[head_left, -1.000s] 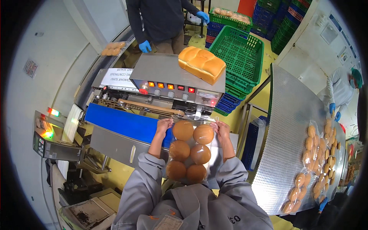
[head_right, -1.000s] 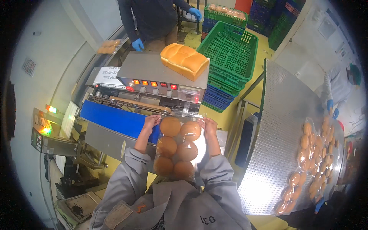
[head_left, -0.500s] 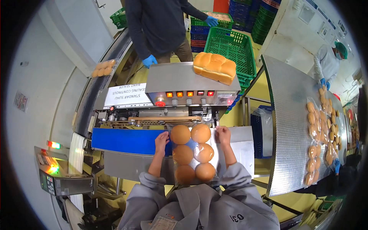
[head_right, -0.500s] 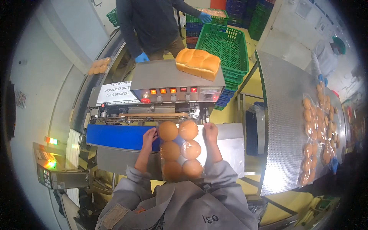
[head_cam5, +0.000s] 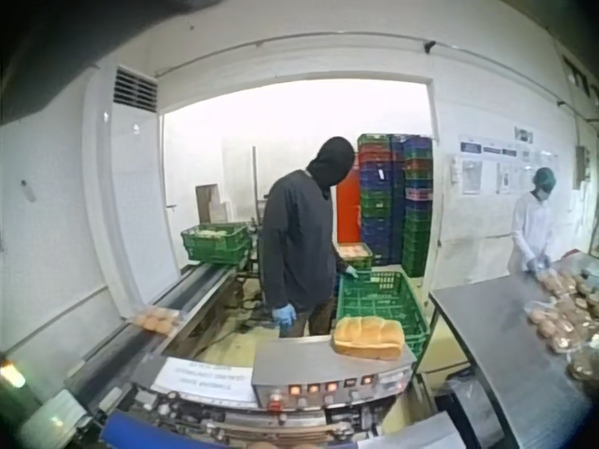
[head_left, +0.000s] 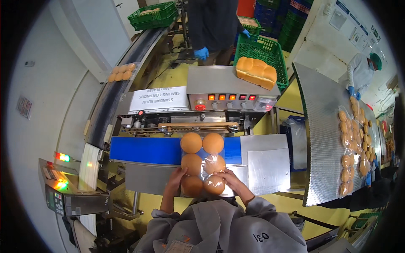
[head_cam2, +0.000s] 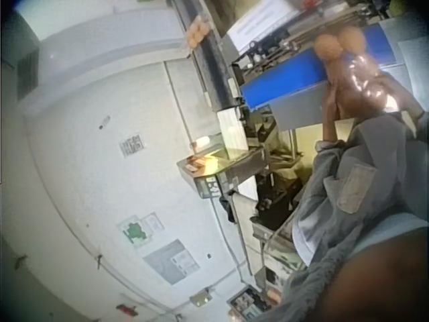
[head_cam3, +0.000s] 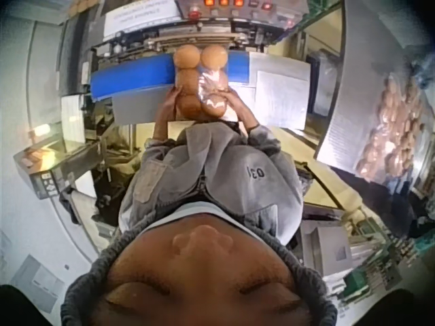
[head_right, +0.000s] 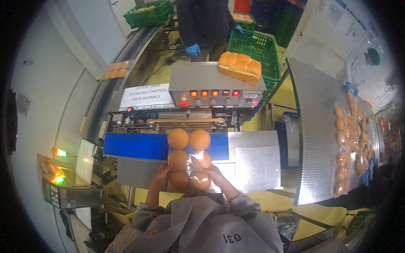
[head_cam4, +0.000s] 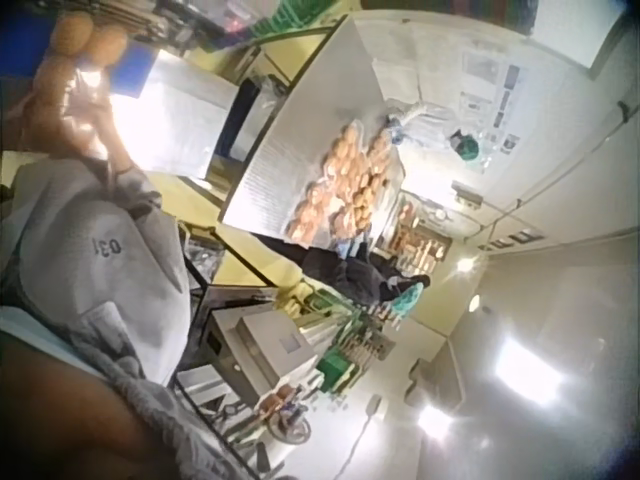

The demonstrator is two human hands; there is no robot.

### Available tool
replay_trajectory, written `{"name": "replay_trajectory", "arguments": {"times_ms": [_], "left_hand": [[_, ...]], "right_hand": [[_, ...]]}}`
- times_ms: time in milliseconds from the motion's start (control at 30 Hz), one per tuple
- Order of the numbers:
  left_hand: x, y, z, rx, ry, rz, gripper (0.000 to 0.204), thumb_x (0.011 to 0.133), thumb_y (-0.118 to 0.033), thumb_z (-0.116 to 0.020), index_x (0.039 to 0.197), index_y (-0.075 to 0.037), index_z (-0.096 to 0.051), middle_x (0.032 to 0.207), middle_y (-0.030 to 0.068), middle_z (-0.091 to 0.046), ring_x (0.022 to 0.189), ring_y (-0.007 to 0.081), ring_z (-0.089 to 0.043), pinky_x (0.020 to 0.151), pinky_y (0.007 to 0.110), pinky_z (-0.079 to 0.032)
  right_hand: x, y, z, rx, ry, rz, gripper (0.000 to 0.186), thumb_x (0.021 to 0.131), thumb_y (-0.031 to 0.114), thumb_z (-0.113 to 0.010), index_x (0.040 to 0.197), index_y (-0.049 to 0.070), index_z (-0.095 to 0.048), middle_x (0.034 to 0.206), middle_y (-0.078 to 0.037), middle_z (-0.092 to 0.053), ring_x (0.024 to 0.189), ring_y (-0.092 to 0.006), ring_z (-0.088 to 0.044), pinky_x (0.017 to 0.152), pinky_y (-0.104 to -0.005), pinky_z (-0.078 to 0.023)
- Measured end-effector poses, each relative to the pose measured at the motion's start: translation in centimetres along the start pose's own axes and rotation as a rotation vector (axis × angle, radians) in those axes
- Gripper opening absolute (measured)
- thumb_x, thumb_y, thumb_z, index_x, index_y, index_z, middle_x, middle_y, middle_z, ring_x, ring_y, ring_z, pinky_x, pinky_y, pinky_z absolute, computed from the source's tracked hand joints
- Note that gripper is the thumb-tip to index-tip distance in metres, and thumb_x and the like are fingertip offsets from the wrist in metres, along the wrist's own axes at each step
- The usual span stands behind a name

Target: The person places buns into clear plastic bags and feeds them into a sealing machine. The sealed packages are then removed and placed onto a metal table. Other workers in the background are also handling and arranging the buns.

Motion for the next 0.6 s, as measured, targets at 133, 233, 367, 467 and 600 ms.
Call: {"name": "replay_trajectory", "arguments": {"times_ms": [133, 233, 367, 467, 600], "left_hand": [[-1.5, 1.2, 3.4, -0.074, -0.083, -0.02, 0.034, 0.081, -0.027, -0.057, 0.101, 0.0, -0.051, 0.094, 0.0059, -0.057, 0.081, 0.0112, -0.054, 0.07, 0.024, -0.045], [-2.3, 0.7, 5.1, -0.086, -0.121, -0.034, 0.032, 0.081, -0.027, -0.057, 0.099, -0.001, -0.052, 0.092, 0.0055, -0.057, 0.08, 0.0111, -0.054, 0.07, 0.024, -0.044], [-2.0, 1.7, 9.5, -0.076, -0.213, -0.015, 0.033, 0.08, -0.027, -0.059, 0.099, 0.0, -0.052, 0.091, 0.0057, -0.057, 0.08, 0.0119, -0.055, 0.071, 0.024, -0.044], [-2.6, 1.0, 11.6, -0.047, -0.252, -0.029, 0.035, 0.079, -0.028, -0.059, 0.1, 0.0, -0.052, 0.09, 0.0059, -0.058, 0.08, 0.0124, -0.055, 0.071, 0.024, -0.044], [-3.4, 0.0, 14.1, -0.056, -0.257, -0.017, 0.037, 0.079, -0.028, -0.06, 0.1, 0.001, -0.052, 0.09, 0.0058, -0.057, 0.08, 0.0123, -0.055, 0.071, 0.024, -0.044]], "right_hand": [[1.1, -1.2, -2.8, 0.019, 0.052, -0.027, 0.028, 0.075, 0.008, -0.063, 0.099, -0.001, -0.053, 0.091, -0.008, -0.059, 0.082, -0.0151, -0.058, 0.074, -0.026, -0.047], [2.2, -2.2, -4.4, 0.014, 0.05, -0.035, 0.028, 0.075, 0.008, -0.063, 0.099, -0.001, -0.052, 0.091, -0.008, -0.059, 0.083, -0.0154, -0.058, 0.074, -0.0265, -0.047], [3.4, -3.3, -6.9, -0.027, 0.078, -0.034, 0.029, 0.075, 0.008, -0.062, 0.101, 0.0, -0.051, 0.092, -0.009, -0.059, 0.084, -0.0158, -0.058, 0.074, -0.0272, -0.047], [4.5, -4.3, -8.4, -0.062, 0.073, -0.035, 0.03, 0.076, 0.008, -0.062, 0.102, 0.0, -0.05, 0.093, -0.01, -0.059, 0.085, -0.0167, -0.058, 0.075, -0.0283, -0.047], [6.4, -6.4, -10.2, -0.075, 0.065, -0.016, 0.032, 0.076, 0.007, -0.061, 0.105, -0.001, -0.049, 0.096, -0.011, -0.058, 0.087, -0.0184, -0.057, 0.077, -0.0296, -0.047]]}}
Point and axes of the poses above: each hand's wrist, its own x-axis towards the middle knuckle, its own z-axis out of the back of the hand, y = z × x, the point moved 7 cm from there along x, towards the middle knuckle
